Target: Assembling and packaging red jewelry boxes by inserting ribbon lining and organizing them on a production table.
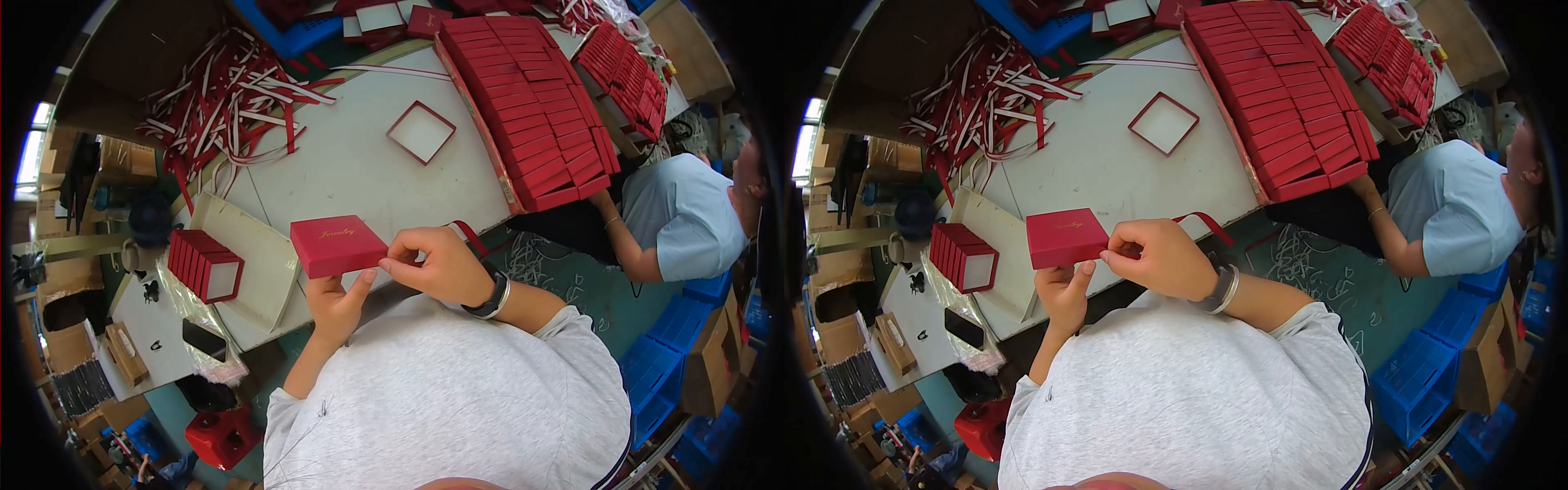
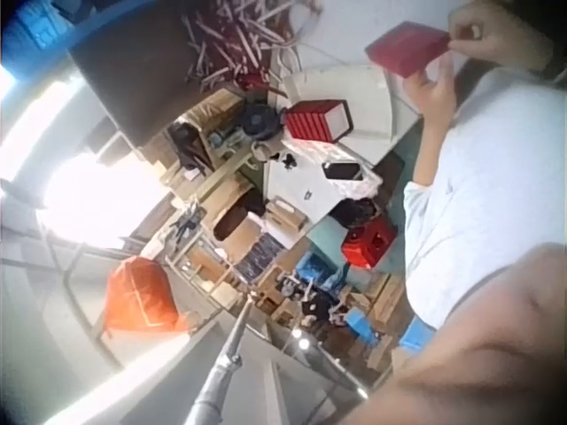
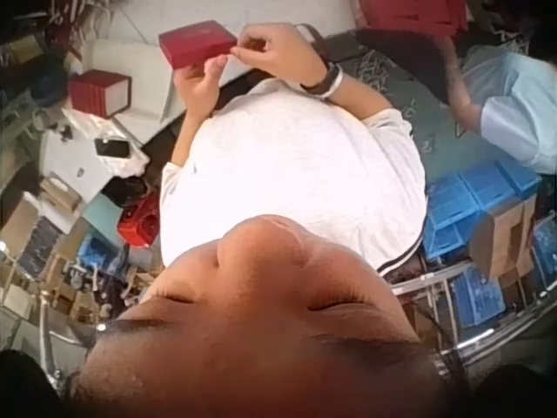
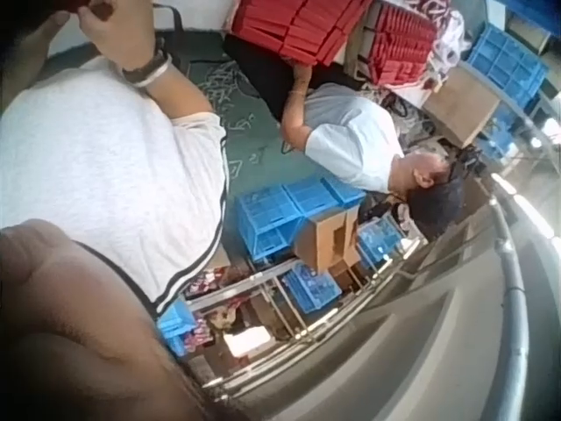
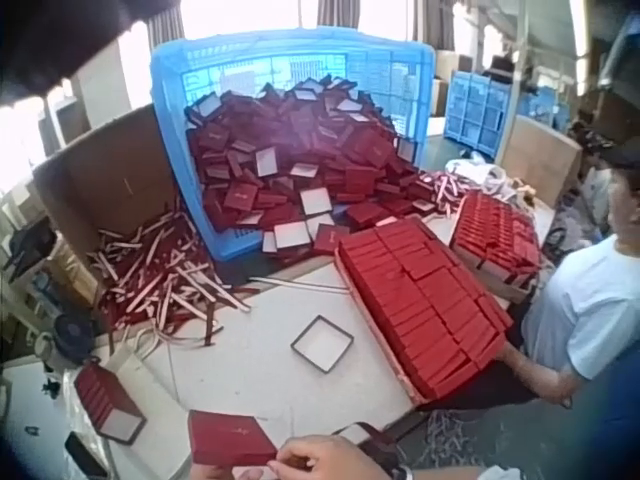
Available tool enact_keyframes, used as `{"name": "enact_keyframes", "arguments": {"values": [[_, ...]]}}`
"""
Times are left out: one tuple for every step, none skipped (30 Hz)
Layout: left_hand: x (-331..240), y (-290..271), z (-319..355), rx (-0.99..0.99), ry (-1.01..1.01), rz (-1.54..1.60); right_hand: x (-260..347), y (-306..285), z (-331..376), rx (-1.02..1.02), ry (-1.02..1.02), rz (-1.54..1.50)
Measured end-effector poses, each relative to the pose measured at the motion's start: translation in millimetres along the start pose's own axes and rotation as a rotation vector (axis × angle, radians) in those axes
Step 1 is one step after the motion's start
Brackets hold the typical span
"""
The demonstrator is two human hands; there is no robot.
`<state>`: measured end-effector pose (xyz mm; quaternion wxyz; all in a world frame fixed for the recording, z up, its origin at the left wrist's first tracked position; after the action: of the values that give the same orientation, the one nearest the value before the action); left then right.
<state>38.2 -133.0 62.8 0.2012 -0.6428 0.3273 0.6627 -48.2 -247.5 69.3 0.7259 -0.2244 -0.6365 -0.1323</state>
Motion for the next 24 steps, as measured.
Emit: {"name": "enact_keyframes", "arguments": {"values": [[-0.6, -1.1, -0.5, -0.011, -0.003, -0.034, 0.5, 0.9, 0.4, 0.005, 0.002, -0.004], [-0.8, -2.3, -1.0, -0.022, -0.007, -0.068, 0.5, 1.8, 0.8, 0.009, 0.004, -0.009], [-0.1, -2.1, -1.2, -0.015, -0.004, -0.062, 0.9, 1.7, 1.2, 0.001, -0.010, 0.002], [2.0, -5.0, -0.9, -0.032, 0.001, -0.114, 0.8, 2.0, 1.8, -0.006, -0.011, 0.007], [3.0, -7.4, -1.5, -0.049, 0.005, -0.167, 2.6, 1.2, 2.2, -0.022, -0.029, 0.028], [2.5, -7.5, -2.9, -0.044, 0.006, -0.164, 4.3, 0.1, 2.3, -0.038, -0.046, 0.049], [4.6, -11.9, -4.0, -0.077, -0.019, -0.162, 4.0, 0.4, 1.9, -0.041, -0.046, 0.050], [6.8, -15.8, -4.5, -0.110, -0.044, -0.161, 7.1, -0.1, 1.4, -0.055, -0.085, 0.133], [4.3, -14.7, -4.8, -0.109, -0.043, -0.161, 9.9, -0.4, 1.2, -0.067, -0.124, 0.215], [-3.9, -22.4, -5.4, -0.203, -0.016, -0.143, 7.9, -1.8, 0.3, -0.068, -0.125, 0.216], [-9.8, -31.0, -4.9, -0.299, 0.012, -0.125, 5.7, -4.2, -0.3, -0.071, -0.138, 0.265], [-9.8, -33.7, -7.4, -0.300, 0.013, -0.125, 4.2, -6.6, -0.9, -0.072, -0.151, 0.313], [-13.0, -42.1, -10.8, -0.338, 0.057, -0.085, 2.2, -9.5, -0.8, -0.070, -0.152, 0.313], [-16.0, -50.8, -14.0, -0.375, 0.101, -0.045, -5.6, -11.7, -1.2, -0.048, -0.091, 0.241], [-13.2, -57.6, -17.8, -0.398, 0.088, -0.010, -12.9, -13.2, -1.2, -0.026, -0.030, 0.168], [-15.1, -64.7, -19.6, -0.407, 0.090, -0.015, -10.9, -14.2, -1.1, -0.017, -0.033, 0.164], [-14.2, -69.6, -21.8, -0.392, 0.068, 0.022, -8.1, -16.3, -0.8, -0.014, -0.020, 0.165], [-13.0, -71.8, -22.5, -0.378, 0.046, 0.060, -6.5, -17.4, -1.3, -0.012, -0.007, 0.165], [-12.8, -73.3, -21.6, -0.382, 0.046, 0.057, -5.4, -17.3, -1.9, -0.007, -0.008, 0.163], [-12.3, -75.1, -20.4, -0.388, 0.052, 0.078, -5.4, -15.7, -2.6, 0.014, -0.001, 0.152], [-12.5, -76.6, -18.9, -0.394, 0.058, 0.098, -5.8, -13.8, -3.5, 0.033, 0.006, 0.141], [-13.2, -75.9, -18.0, -0.393, 0.059, 0.099, -7.1, -14.2, -5.4, 0.033, 0.006, 0.141], [-14.8, -74.2, -16.6, -0.389, 0.061, 0.113, -10.0, -16.7, -8.2, 0.004, 0.010, 0.098], [-16.4, -72.3, -15.4, -0.384, 0.064, 0.128, -13.0, -19.3, -11.2, -0.025, 0.014, 0.055]]}}
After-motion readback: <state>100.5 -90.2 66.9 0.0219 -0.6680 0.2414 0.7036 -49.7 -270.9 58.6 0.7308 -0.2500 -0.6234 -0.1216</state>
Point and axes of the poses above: each hand's wrist, its own z-axis away from the middle knuckle, its own y-axis out of the palm, x = y × z, the point moved 10 cm from there along -z, towards the middle knuckle, and after that the axes turned 5 degrees about -x, right-handed, at the moved point
